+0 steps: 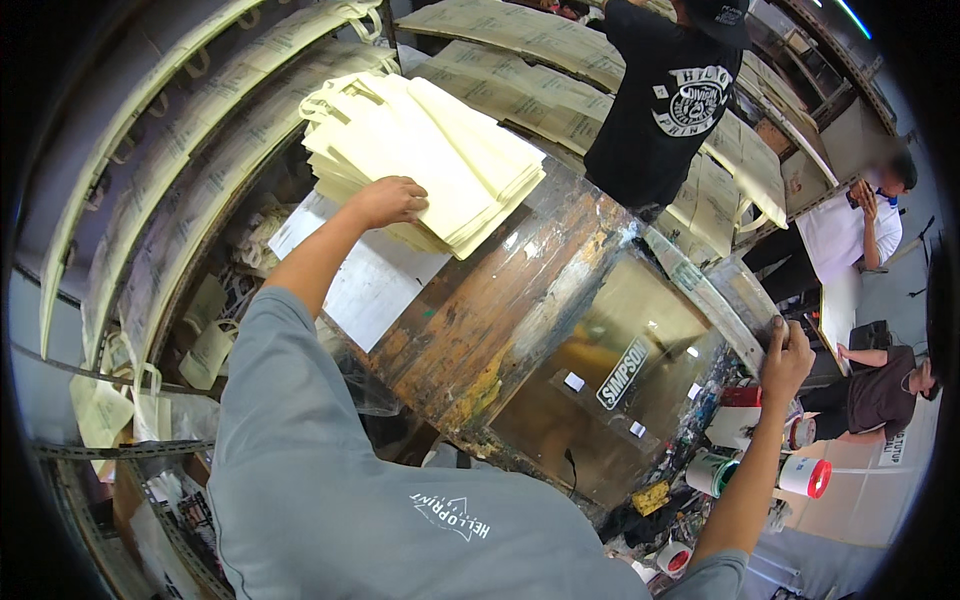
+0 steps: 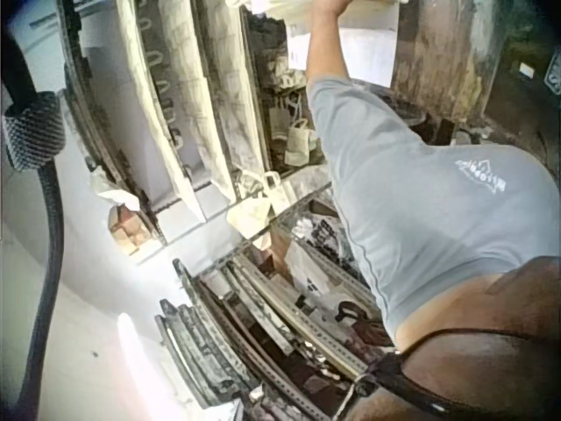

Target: The person screen prints designs onto yellow tote bags by pouring green ink onto a screen frame and using a squeegee to spread it, then places the bags on a shelf.

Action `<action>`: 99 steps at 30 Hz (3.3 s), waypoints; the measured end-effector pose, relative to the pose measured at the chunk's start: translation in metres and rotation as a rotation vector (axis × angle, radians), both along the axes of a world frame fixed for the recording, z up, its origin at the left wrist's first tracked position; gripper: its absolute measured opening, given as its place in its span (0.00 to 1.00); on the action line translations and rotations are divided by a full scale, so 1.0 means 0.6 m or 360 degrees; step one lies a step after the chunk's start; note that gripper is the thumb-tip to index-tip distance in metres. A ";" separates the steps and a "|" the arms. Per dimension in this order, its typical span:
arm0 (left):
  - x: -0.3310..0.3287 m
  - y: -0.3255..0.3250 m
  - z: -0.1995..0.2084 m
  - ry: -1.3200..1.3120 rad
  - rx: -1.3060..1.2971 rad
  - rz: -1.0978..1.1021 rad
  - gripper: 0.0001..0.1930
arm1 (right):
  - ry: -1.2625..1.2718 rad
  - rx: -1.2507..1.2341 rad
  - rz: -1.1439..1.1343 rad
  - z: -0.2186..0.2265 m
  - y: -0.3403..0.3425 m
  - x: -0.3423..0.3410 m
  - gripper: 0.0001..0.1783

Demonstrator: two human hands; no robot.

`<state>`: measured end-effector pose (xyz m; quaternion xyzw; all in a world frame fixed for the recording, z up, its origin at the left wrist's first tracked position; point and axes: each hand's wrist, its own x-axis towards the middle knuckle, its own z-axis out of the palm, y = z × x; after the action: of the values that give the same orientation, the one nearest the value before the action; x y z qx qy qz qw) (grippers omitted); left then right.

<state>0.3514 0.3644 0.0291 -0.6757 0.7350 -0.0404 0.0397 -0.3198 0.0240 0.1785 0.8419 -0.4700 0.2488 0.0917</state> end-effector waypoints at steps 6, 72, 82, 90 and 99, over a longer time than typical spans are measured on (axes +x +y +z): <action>0.004 -0.025 -0.004 0.0319 0.0050 0.0125 0.17 | -0.0049 -0.0070 0.0054 -0.014 -0.007 -0.007 0.26; -0.973 -0.367 -0.329 0.0800 -0.0115 -0.0522 0.26 | -0.0253 -0.0227 0.0178 0.030 -0.037 0.018 0.36; -0.952 -0.317 -0.238 0.0789 -0.0024 -0.0387 0.53 | -0.0239 -0.0358 0.0176 0.024 -0.049 0.009 0.38; -0.917 -0.282 -0.252 0.0684 0.0149 -0.0273 0.66 | -0.0252 0.0014 0.0130 0.055 -0.033 0.027 0.34; -0.886 -0.510 -0.248 0.0875 0.0058 -0.0322 0.40 | -0.0237 -0.0159 0.0161 0.028 -0.039 0.004 0.38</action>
<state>-0.1801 0.0586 -0.1198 -0.5838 0.7823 0.1537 -0.1530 -0.3173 0.0003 0.1951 0.8381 -0.4194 0.3381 0.0858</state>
